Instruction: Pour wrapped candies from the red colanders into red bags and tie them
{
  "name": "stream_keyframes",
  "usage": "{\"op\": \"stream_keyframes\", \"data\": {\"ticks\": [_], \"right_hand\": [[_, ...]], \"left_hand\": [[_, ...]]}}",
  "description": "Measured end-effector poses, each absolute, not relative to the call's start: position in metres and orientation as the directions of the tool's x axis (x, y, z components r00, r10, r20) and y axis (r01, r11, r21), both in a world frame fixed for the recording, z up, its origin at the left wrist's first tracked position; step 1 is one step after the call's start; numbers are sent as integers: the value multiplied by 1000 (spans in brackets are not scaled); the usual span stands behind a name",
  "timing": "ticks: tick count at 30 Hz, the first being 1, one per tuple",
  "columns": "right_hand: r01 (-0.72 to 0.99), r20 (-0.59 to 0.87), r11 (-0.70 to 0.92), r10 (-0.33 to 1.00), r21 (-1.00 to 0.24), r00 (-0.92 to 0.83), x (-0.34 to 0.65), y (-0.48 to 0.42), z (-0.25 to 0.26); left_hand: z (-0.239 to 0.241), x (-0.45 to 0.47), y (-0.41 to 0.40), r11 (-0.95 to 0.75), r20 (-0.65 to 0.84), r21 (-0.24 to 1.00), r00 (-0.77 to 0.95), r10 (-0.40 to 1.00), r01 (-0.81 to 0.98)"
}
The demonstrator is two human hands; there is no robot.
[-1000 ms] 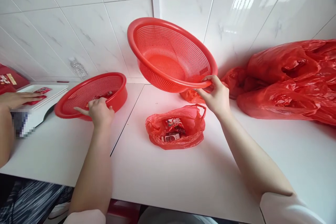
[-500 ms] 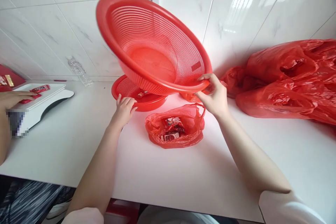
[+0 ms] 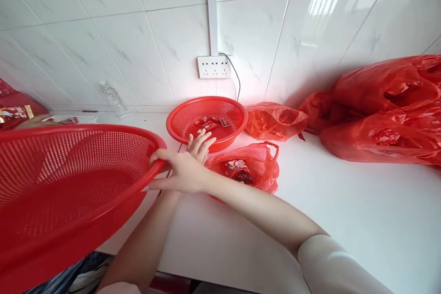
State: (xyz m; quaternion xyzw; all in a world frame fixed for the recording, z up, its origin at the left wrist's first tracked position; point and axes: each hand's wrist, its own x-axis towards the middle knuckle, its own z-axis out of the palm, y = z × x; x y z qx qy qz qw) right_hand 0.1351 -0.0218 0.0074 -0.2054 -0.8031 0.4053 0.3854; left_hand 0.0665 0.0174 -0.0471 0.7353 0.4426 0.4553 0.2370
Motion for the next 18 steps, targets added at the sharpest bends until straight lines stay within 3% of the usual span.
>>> {"op": "stream_keyframes", "data": {"ticks": [5,7,12,18], "right_hand": [[177,432,696,603,-696,-670,96,-15,-9],[279,423,732,613,-621,-667,88,-8,-14],[417,373,723,660,-551,-653,77,6,-18],[558,317,650,750,-516,-581,59,12,-25]], "left_hand": [[-56,63,22,-697,582,293,456,673,655],[-59,61,23,-698,610,188,475,634,691],[-65,62,26,-669,629,56,494,600,741],[-63,62,27,-665,595,7,531,603,746]]}}
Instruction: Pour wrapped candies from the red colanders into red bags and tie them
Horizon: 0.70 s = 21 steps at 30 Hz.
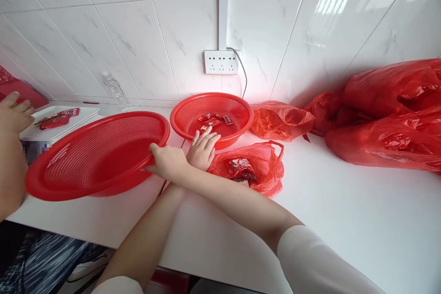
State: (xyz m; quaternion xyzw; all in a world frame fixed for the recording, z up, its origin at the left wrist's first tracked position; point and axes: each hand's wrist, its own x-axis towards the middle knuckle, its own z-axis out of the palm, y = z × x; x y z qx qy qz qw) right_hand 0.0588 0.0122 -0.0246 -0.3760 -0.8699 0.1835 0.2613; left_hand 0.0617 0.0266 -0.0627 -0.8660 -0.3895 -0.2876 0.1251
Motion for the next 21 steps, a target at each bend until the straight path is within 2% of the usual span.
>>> {"op": "stream_keyframes", "data": {"ticks": [3,5,7,9,13,14,16,19,21], "right_hand": [[510,266,572,790,-642,-552,49,17,-33],[376,240,527,769,-762,-593,46,21,-37],[212,251,516,684,-830,-685,47,22,-39],[121,256,533,578,-837,-775,54,18,-35],[148,140,513,480,-846,-866,92,-6,-11],[130,140,508,460,-852,-877,108,-14,-4],[34,241,540,430,-841,-870,148,-29,12],[0,379,611,491,-792,-785,224,-39,30],[164,353,614,628,-772,-694,276,-35,35]], "left_hand": [[-62,61,25,-671,591,7,538,601,741],[-63,61,25,-679,602,13,536,592,734],[-64,60,26,-685,618,23,528,582,728],[-64,59,26,-691,627,34,523,577,722],[-58,54,25,-738,613,39,567,550,674],[-54,52,24,-744,611,49,569,550,667],[-42,48,20,-730,603,98,543,585,677],[-19,43,9,-676,544,225,485,685,702],[-4,44,-4,-637,429,304,496,755,708]]}}
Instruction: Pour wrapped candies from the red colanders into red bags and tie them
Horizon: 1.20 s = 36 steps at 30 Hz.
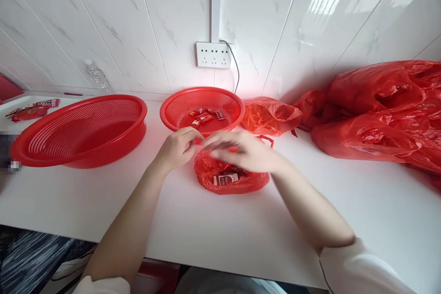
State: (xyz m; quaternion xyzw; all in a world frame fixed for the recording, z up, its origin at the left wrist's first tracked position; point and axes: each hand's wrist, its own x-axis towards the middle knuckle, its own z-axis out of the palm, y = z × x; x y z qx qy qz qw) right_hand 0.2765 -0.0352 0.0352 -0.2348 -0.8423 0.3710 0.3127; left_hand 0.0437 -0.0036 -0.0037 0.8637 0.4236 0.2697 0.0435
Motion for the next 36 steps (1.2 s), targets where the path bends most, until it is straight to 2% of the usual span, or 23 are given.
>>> {"op": "stream_keyframes", "data": {"ticks": [2,4,6,8,10,13,15,17,20,22,24,26,28,31,34,36], "right_hand": [[452,315,542,816,-709,-484,324,-26,33],[742,217,336,942,-580,-256,362,-15,26],[910,40,121,993,-395,-114,386,-3,15],[971,-119,11,992,-240,-40,398,7,2],[984,-192,16,980,-175,-50,399,15,-10],[979,-193,100,972,-179,-134,394,20,-17],[967,-130,131,978,-218,-162,393,17,-10],[943,-23,152,986,-295,-166,396,9,4],[850,103,162,986,-501,-127,408,-9,29],[762,169,149,984,-630,-53,416,-22,41],[679,236,157,971,-717,25,422,-32,49],[582,283,201,958,-788,52,423,-38,54],[410,365,287,923,-866,124,420,-39,57],[138,444,423,831,-896,337,411,-36,58],[24,420,437,848,-899,324,404,-30,57],[4,456,474,843,-880,285,403,-25,56]], "left_hand": [[9,50,-19,-553,216,324,509,833,767],[18,62,-36,-456,59,239,456,888,857],[20,78,-49,-377,-4,128,381,925,917],[17,92,-56,-328,-58,60,331,942,943],[10,99,-56,-311,-140,21,311,940,950],[-2,92,-48,-334,-286,-9,318,904,943],[-5,81,-41,-366,-314,23,355,881,930],[0,71,-35,-400,-230,111,415,880,910],[21,65,-29,-413,22,347,433,901,842],[40,66,-26,-382,210,556,321,924,738],[59,71,-21,-367,343,744,152,927,559],[75,78,-15,-393,410,849,31,912,353],[87,87,-10,-456,465,875,-19,885,162],[97,104,-5,-570,571,821,15,821,-36],[101,123,-6,-658,666,746,142,732,-101],[100,136,-6,-702,697,709,208,686,-62]]}}
